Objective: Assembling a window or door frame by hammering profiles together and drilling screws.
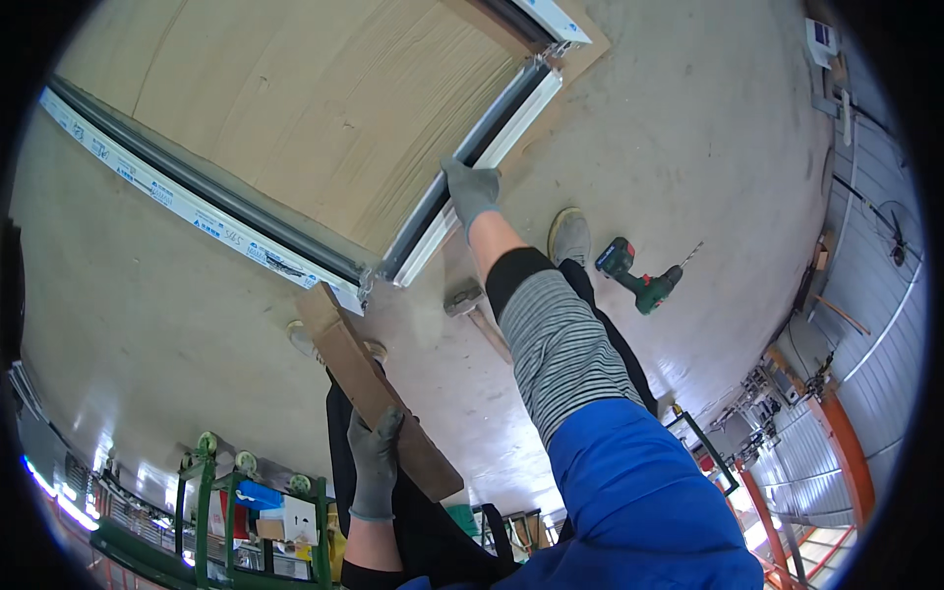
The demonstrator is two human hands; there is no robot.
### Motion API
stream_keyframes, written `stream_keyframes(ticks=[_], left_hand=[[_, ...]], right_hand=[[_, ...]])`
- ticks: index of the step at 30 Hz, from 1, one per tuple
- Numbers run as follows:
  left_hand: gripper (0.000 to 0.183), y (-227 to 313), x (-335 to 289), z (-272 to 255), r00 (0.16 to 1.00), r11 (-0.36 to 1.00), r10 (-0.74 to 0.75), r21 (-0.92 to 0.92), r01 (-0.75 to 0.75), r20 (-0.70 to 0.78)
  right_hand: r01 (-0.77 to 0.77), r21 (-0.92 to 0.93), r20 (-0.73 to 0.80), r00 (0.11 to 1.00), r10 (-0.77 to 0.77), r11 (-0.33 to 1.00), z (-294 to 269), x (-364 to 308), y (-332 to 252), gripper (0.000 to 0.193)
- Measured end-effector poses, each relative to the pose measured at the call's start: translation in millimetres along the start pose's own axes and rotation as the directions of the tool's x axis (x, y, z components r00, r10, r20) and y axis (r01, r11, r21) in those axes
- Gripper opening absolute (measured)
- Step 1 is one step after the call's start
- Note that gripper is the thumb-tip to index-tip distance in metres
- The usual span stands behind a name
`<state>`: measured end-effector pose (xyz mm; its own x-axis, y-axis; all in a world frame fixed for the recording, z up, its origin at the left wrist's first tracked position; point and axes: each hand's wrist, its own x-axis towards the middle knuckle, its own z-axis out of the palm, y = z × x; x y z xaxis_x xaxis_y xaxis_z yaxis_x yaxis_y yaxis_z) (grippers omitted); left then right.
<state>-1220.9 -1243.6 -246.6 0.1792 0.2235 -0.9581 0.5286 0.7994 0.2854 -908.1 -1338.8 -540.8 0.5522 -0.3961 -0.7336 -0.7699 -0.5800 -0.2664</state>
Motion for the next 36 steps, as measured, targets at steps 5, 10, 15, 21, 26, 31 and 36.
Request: stream_keyframes(ticks=[5, 10, 15, 21, 26, 31, 36], left_hand=[[0.042, -13.2, 4.1, 1.0, 1.0, 1.0, -0.003, -0.016, 0.002, -0.011], [0.039, -5.6, 0.1, -8.6, 1.0, 0.999, -0.002, -0.043, 0.001, -0.023], [0.037, -8.9, 0.7, -3.5, 1.0, 0.997, -0.028, -0.071, 0.029, 0.013], [0.038, -9.1, 2.0, -8.0, 0.999, 0.995, -0.039, -0.09, 0.041, 0.026], [0.038, -4.3, 0.7, -8.0, 0.999, 0.995, -0.039, -0.095, 0.038, -0.002], [0.042, -4.0, 3.6, -2.5, 0.997, 0.99, -0.071, -0.121, 0.073, 0.022], [0.044, 2.3, 1.9, -10.3, 0.998, 0.993, -0.06, -0.102, 0.058, -0.019]], right_hand=[[0.002, 0.569, 0.33, 0.915, -0.231, 0.822, -47.3, 21.2, 75.3, 0.041], [-0.459, 0.755, 0.592, 0.784, -0.186, 0.467, -66.0, -8.8, 94.4, 0.021], [-0.329, 0.781, 0.475, 0.865, -0.163, 0.53, -78.2, 5.7, 99.9, 0.04], [-0.368, 0.796, 0.496, 0.851, -0.17, 0.481, -70.4, 13.6, 106.0, 0.04], [-0.291, 0.798, 0.43, 0.888, -0.161, 0.527, -53.3, 11.2, 102.2, 0.033], [-0.114, 0.65, 0.323, 0.937, -0.137, 0.751, -64.4, 41.0, 99.7, 0.029], [-0.067, 0.571, 0.325, 0.934, -0.15, 0.819, -52.5, 15.2, 79.2, 0.031]])
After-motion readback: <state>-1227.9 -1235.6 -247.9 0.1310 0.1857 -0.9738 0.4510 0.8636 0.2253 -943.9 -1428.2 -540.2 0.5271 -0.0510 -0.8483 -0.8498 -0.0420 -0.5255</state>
